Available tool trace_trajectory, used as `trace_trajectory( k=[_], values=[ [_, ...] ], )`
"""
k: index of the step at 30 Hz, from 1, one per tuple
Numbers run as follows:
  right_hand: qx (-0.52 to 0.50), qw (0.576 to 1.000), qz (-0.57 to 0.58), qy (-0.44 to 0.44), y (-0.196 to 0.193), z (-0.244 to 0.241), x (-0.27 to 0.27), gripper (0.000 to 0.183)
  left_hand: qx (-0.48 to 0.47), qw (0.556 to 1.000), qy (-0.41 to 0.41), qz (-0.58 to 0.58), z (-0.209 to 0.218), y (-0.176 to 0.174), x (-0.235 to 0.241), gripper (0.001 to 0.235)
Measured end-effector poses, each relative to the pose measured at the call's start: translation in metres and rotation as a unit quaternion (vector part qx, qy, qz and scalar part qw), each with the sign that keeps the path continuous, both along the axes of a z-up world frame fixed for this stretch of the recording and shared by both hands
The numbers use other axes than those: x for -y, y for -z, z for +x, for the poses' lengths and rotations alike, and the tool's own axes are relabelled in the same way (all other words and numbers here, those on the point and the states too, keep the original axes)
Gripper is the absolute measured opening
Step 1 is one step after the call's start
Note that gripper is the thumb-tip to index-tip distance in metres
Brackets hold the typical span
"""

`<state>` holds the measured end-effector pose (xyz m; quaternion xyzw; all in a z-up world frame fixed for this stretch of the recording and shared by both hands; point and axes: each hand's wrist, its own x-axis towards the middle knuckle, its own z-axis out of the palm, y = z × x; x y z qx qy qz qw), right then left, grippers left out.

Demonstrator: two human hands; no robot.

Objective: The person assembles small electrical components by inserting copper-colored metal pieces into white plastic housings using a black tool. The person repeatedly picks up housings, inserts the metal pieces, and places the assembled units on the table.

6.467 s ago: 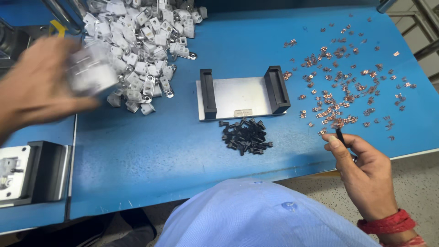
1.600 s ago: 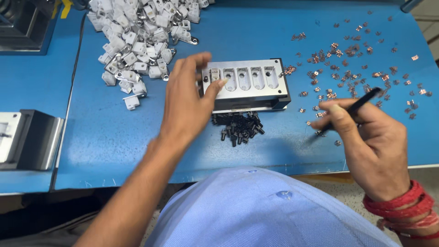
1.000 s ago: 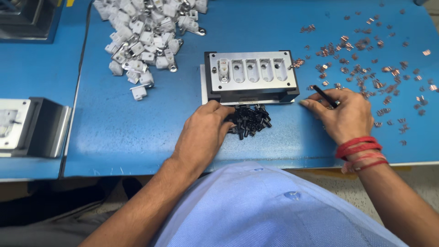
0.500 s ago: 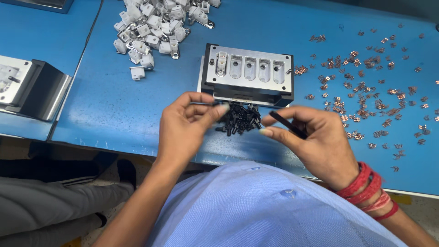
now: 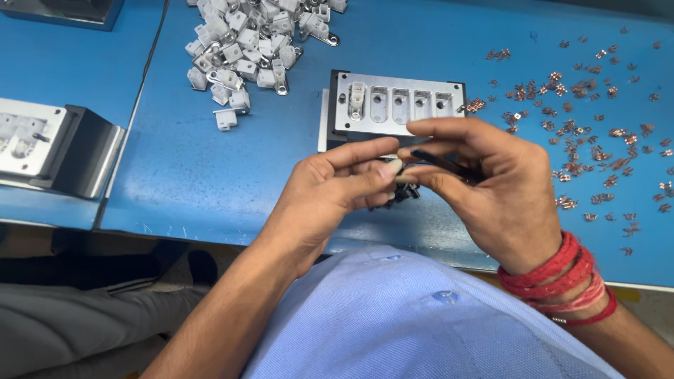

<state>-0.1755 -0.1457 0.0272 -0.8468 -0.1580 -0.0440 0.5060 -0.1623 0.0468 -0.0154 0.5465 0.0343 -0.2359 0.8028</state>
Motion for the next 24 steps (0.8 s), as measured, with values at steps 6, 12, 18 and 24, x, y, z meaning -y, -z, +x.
trace_trajectory(
  k=[6,12,18,24],
  values=[
    [-0.091,0.992,-0.091,0.009,0.007,-0.002,-0.019,0.037,0.009,0.989,0.112,0.101,0.01,0.018,-0.035,0.049],
    [-0.126,0.981,-0.144,0.018,0.01,0.001,-0.041,0.022,0.318,0.723,-0.151,0.594,0.057,0.035,-0.109,0.042],
    [-0.156,0.984,-0.076,0.045,0.007,-0.002,-0.042,0.017,0.13,0.866,-0.169,0.453,0.066,0.043,-0.124,0.028],
    [-0.129,0.988,0.056,0.061,0.003,0.007,-0.034,0.015,0.014,0.994,-0.113,-0.002,0.03,0.016,-0.051,0.039]
  ],
)
